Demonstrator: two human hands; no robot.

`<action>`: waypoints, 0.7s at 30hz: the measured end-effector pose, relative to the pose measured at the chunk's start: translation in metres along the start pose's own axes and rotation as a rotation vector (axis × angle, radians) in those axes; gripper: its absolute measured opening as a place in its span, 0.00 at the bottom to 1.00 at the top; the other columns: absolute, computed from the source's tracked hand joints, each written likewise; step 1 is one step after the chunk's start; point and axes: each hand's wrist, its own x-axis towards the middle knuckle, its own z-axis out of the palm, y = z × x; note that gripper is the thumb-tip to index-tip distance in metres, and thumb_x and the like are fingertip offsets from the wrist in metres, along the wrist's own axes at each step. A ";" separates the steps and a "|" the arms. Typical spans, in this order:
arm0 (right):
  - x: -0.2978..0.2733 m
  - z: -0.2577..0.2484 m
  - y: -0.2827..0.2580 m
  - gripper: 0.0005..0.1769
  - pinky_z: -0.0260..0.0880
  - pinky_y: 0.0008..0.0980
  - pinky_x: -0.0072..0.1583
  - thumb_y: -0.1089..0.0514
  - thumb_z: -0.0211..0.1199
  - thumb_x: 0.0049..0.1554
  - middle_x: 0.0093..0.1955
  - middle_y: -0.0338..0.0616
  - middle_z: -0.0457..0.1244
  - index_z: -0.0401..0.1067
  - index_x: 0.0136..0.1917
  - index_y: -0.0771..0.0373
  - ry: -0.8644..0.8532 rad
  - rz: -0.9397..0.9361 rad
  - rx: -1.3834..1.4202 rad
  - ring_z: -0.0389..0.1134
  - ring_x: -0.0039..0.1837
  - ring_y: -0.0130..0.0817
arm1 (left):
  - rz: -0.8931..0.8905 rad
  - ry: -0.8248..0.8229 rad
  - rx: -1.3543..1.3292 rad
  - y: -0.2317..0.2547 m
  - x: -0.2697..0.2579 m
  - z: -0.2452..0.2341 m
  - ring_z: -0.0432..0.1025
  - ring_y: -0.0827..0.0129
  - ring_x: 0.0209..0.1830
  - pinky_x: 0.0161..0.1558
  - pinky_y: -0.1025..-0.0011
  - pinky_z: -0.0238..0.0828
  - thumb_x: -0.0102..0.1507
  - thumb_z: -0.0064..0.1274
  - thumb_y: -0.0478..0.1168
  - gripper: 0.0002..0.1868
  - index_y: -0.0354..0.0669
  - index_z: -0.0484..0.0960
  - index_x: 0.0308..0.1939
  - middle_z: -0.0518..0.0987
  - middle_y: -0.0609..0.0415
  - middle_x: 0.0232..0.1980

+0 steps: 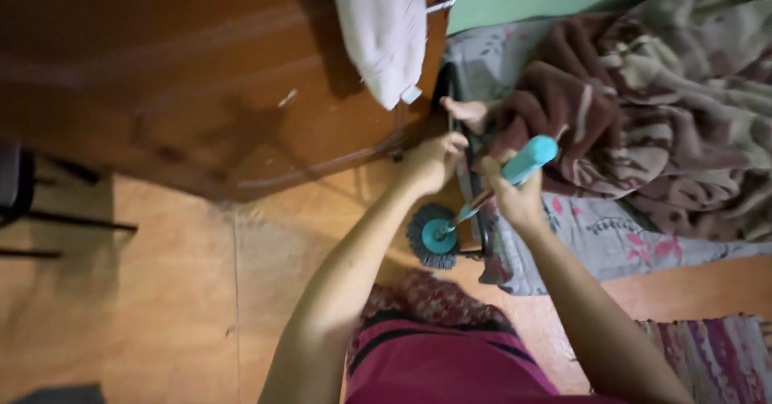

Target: The recorder mops the floor in several rooms of a house, including using a spin mop and bucket.

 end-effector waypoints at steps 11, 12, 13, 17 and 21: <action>-0.032 0.117 0.039 0.22 0.56 0.29 0.36 0.63 0.75 0.56 0.29 0.35 0.57 0.64 0.30 0.61 -0.355 -0.110 0.010 0.55 0.33 0.25 | -0.316 0.961 -0.178 -0.095 0.010 0.152 0.77 0.54 0.42 0.47 0.59 0.73 0.59 0.60 0.45 0.29 0.34 0.73 0.60 0.82 0.46 0.43; -0.032 0.131 0.031 0.22 0.56 0.29 0.36 0.63 0.75 0.56 0.29 0.35 0.57 0.64 0.30 0.61 -0.401 -0.109 0.014 0.55 0.33 0.25 | -0.348 0.995 -0.179 -0.096 0.007 0.156 0.77 0.54 0.42 0.47 0.59 0.73 0.59 0.60 0.45 0.29 0.34 0.73 0.60 0.82 0.46 0.43; -0.033 0.148 0.022 0.25 0.53 0.29 0.36 0.63 0.75 0.57 0.29 0.34 0.54 0.60 0.29 0.61 -0.429 -0.110 0.034 0.53 0.33 0.24 | -0.481 1.352 -0.226 -0.096 0.004 0.159 0.76 0.54 0.42 0.49 0.58 0.72 0.61 0.60 0.46 0.33 0.31 0.70 0.65 0.81 0.46 0.43; -0.037 0.223 -0.039 0.13 0.60 0.27 0.37 0.65 0.69 0.54 0.32 0.31 0.59 0.68 0.33 0.60 -0.540 -0.139 0.204 0.59 0.35 0.21 | -0.194 1.356 -0.446 -0.126 -0.087 0.015 0.74 0.53 0.43 0.49 0.58 0.72 0.62 0.60 0.44 0.30 0.33 0.70 0.63 0.78 0.45 0.45; -0.074 0.317 -0.081 0.11 0.63 0.25 0.38 0.64 0.68 0.52 0.33 0.30 0.62 0.66 0.40 0.58 -0.667 0.010 0.341 0.63 0.35 0.21 | 0.348 0.723 -0.576 -0.167 -0.196 -0.075 0.71 0.50 0.47 0.49 0.59 0.72 0.61 0.61 0.39 0.21 0.40 0.73 0.55 0.76 0.42 0.48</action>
